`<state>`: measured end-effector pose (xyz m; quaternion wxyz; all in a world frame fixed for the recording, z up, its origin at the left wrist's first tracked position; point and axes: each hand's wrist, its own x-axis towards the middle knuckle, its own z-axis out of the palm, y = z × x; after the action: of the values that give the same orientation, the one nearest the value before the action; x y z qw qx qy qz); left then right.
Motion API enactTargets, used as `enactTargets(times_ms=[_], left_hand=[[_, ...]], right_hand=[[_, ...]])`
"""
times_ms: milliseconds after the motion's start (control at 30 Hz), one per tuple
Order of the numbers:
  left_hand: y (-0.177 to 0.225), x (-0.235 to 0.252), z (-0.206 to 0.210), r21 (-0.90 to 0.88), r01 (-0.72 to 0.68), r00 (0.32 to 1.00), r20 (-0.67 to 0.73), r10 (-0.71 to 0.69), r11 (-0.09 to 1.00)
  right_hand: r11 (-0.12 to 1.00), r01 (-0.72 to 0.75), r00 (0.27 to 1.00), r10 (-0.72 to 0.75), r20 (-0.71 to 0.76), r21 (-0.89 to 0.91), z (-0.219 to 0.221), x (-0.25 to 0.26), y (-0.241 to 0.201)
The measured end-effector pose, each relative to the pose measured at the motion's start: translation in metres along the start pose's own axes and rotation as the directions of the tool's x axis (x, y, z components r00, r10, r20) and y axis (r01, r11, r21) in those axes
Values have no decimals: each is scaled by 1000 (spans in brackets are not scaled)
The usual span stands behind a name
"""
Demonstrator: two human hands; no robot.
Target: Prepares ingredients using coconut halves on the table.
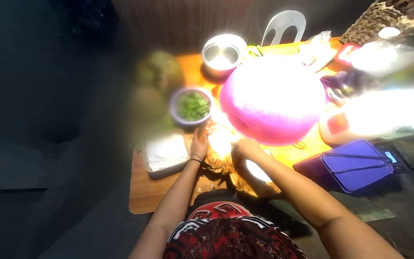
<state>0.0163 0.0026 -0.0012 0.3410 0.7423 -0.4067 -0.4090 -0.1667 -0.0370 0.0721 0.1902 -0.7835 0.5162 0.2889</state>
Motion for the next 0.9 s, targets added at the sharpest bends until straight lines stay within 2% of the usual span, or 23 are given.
enactTargets(times_ms=[100, 200, 367, 467, 533, 700, 800, 900], left_hand=[[0, -1, 1, -2, -7, 1000, 4, 7, 1000], [-3, 0, 0, -17, -16, 1000, -2, 16, 1000], [-13, 2, 1, -35, -25, 999, -21, 24, 999], [-15, 2, 1, -63, -40, 999, -30, 38, 997], [-15, 1, 1, -68, -38, 999, -37, 36, 997], [-15, 0, -1, -26, -48, 998, -38, 47, 998], [-15, 1, 0, -23, -39, 998, -40, 39, 999], [-12, 2, -1, -16, -27, 999, -35, 27, 1000]], right_hand=[[996, 26, 996, -19, -83, 83, -10, 2, 0], [987, 77, 985, -54, -167, 138, 5, 10, -11], [997, 43, 999, -41, -29, 62, 2, -4, -13], [983, 59, 992, -40, -116, 172, -7, -2, -20], [978, 86, 987, -57, -150, 191, 5, 1, -28], [989, 54, 998, -52, -20, 137, -2, -8, -25], [969, 54, 994, -29, -104, 241, -8, 2, -22], [971, 67, 991, -38, -131, 228, 6, 2, -30]])
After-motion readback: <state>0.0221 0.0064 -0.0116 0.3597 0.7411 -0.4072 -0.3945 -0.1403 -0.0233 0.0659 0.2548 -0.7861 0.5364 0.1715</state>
